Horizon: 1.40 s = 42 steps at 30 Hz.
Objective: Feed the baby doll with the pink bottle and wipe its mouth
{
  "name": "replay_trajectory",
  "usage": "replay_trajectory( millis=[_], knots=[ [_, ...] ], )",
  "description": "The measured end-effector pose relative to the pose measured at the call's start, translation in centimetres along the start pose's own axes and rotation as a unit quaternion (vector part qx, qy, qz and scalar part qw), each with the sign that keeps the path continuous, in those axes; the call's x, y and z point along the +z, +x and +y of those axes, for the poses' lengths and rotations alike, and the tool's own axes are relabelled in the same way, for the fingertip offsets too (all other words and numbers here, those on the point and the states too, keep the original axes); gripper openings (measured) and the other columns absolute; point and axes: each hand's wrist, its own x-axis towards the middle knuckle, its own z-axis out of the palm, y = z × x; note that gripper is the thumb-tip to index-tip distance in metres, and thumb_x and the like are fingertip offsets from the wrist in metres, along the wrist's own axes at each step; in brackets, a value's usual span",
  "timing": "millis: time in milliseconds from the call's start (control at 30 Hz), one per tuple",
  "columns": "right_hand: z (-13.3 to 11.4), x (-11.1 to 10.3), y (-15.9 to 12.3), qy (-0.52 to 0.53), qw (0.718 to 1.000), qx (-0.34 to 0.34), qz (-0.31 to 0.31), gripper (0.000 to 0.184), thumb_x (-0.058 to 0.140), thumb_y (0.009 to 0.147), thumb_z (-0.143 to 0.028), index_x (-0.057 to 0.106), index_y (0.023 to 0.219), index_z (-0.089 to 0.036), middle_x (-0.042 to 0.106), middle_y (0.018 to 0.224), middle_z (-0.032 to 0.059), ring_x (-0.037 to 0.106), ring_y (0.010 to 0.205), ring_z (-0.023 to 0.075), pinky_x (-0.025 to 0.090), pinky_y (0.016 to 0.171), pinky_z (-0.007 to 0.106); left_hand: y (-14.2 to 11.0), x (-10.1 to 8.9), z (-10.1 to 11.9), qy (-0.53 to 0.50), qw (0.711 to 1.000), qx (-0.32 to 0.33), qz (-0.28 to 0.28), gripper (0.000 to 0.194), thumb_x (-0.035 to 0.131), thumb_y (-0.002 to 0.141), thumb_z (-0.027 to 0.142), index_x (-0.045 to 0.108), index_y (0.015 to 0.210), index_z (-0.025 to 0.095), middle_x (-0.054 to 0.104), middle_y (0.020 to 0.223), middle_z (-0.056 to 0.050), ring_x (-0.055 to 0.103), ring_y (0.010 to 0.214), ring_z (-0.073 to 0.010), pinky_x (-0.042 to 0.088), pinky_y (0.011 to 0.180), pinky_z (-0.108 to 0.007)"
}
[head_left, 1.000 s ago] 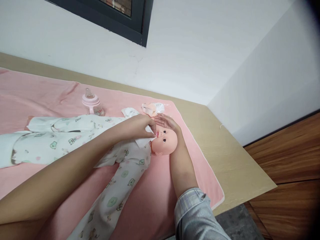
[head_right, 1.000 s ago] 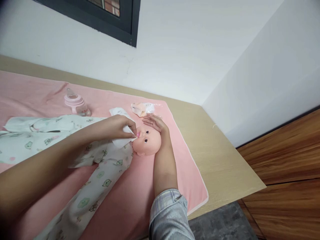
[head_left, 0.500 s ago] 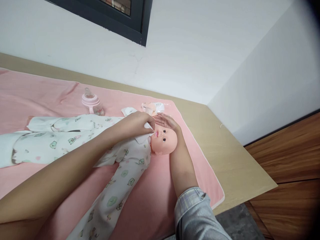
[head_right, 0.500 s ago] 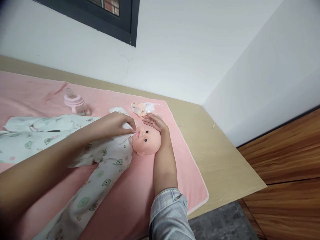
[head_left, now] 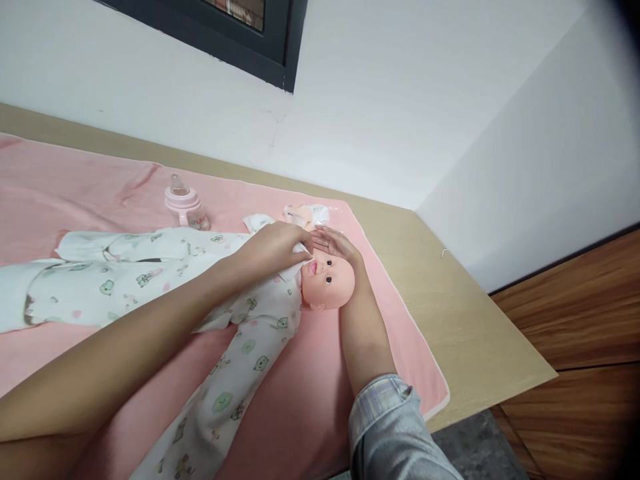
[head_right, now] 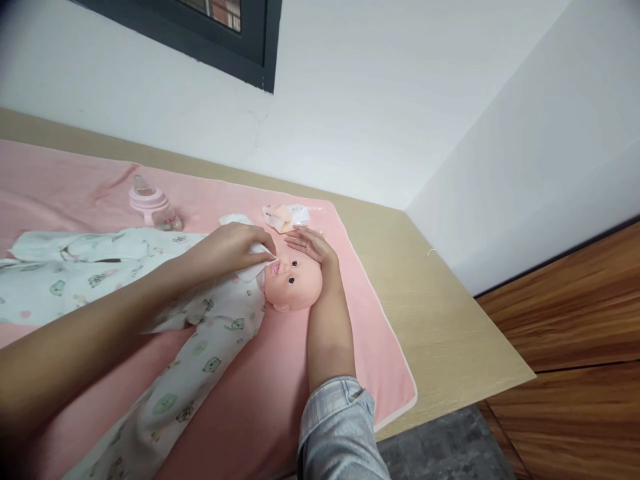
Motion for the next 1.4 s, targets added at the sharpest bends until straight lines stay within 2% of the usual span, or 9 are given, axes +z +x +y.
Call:
replay_trajectory(
  millis=[200, 400, 600, 800, 1000, 1200, 1400],
  knots=[
    [-0.6, 0.9, -0.6, -0.004, 1.0, 0.004, 0.019, 0.015, 0.055, 0.098, -0.025, 0.063, 0.109, -0.017, 0.077, 0.101, 0.0073, 0.075, 0.098, 0.0189, 0.056, 0.105, 0.038, -0.1, -0.1, -0.2, -0.053, 0.998, 0.027, 0.031, 0.018, 0.062, 0.083, 0.029, 0.079, 0.087, 0.023, 0.077, 0.091, 0.002, 0.068, 0.089, -0.0213, 0.044, 0.077, -0.03],
    [-0.7, 1.2, -0.9, -0.015, 1.0, 0.005, 0.022, 0.016, 0.061, 0.096, -0.026, 0.062, 0.109, -0.018, 0.076, 0.104, 0.0076, 0.074, 0.101, 0.0192, 0.056, 0.105, 0.037, -0.4, -0.5, 0.9, -0.108, 0.994, 0.026, -0.01, 0.015, 0.067, 0.082, 0.028, 0.081, 0.086, 0.025, 0.079, 0.09, 0.006, 0.072, 0.086, -0.0183, 0.047, 0.077, -0.027],
    [-0.9, 1.3, -1.0, -0.026, 0.999, 0.001, 0.022, 0.019, 0.066, 0.092, -0.028, 0.064, 0.108, -0.018, 0.076, 0.103, 0.0072, 0.074, 0.099, 0.0177, 0.058, 0.102, 0.035, -0.2, 0.3, 0.7, -0.112, 0.993, 0.031, -0.015, 0.015, 0.067, 0.081, 0.025, 0.081, 0.087, 0.025, 0.079, 0.092, 0.006, 0.072, 0.088, -0.0192, 0.048, 0.076, -0.027],
    [-0.8, 0.9, -0.7, -0.024, 0.999, -0.009, -0.018, 0.019, 0.068, 0.09, -0.028, 0.066, 0.106, -0.018, 0.077, 0.105, 0.0072, 0.074, 0.103, 0.0187, 0.06, 0.099, 0.033, -0.1, 0.4, 0.7, -0.114, 0.993, -0.001, 0.004, 0.016, 0.066, 0.081, 0.029, 0.08, 0.085, 0.023, 0.079, 0.091, 0.003, 0.072, 0.086, -0.0221, 0.049, 0.074, -0.03],
    [-0.7, 1.1, -0.8, -0.008, 1.0, -0.005, 0.011, 0.021, 0.069, 0.089, -0.027, 0.064, 0.107, -0.018, 0.077, 0.101, 0.0063, 0.075, 0.096, 0.0181, 0.06, 0.1, 0.035, -0.1, 0.5, 0.8, -0.129, 0.991, -0.004, 0.027, 0.015, 0.065, 0.083, 0.026, 0.079, 0.088, 0.023, 0.079, 0.095, 0.003, 0.072, 0.089, -0.0223, 0.05, 0.079, -0.03],
    [-0.8, 1.6, -0.9, -0.008, 1.0, -0.006, 0.021, 0.019, 0.068, 0.089, -0.025, 0.064, 0.106, -0.016, 0.077, 0.099, 0.0067, 0.075, 0.096, 0.0183, 0.061, 0.095, 0.033, -0.2, 0.5, 0.9, -0.116, 0.993, -0.011, 0.02, 0.015, 0.064, 0.084, 0.026, 0.079, 0.088, 0.023, 0.078, 0.093, 0.002, 0.072, 0.088, -0.023, 0.051, 0.079, -0.03],
    [-0.7, 1.7, -1.1, -0.017, 0.999, -0.002, 0.035, 0.015, 0.06, 0.095, -0.025, 0.064, 0.108, -0.018, 0.077, 0.098, 0.0051, 0.074, 0.095, 0.0169, 0.058, 0.102, 0.035, 0.0, 0.7, 0.2, -0.114, 0.993, -0.004, 0.035, 0.018, 0.062, 0.087, 0.032, 0.078, 0.089, 0.023, 0.078, 0.098, 0.001, 0.071, 0.094, -0.0251, 0.049, 0.084, -0.034]
  ],
)
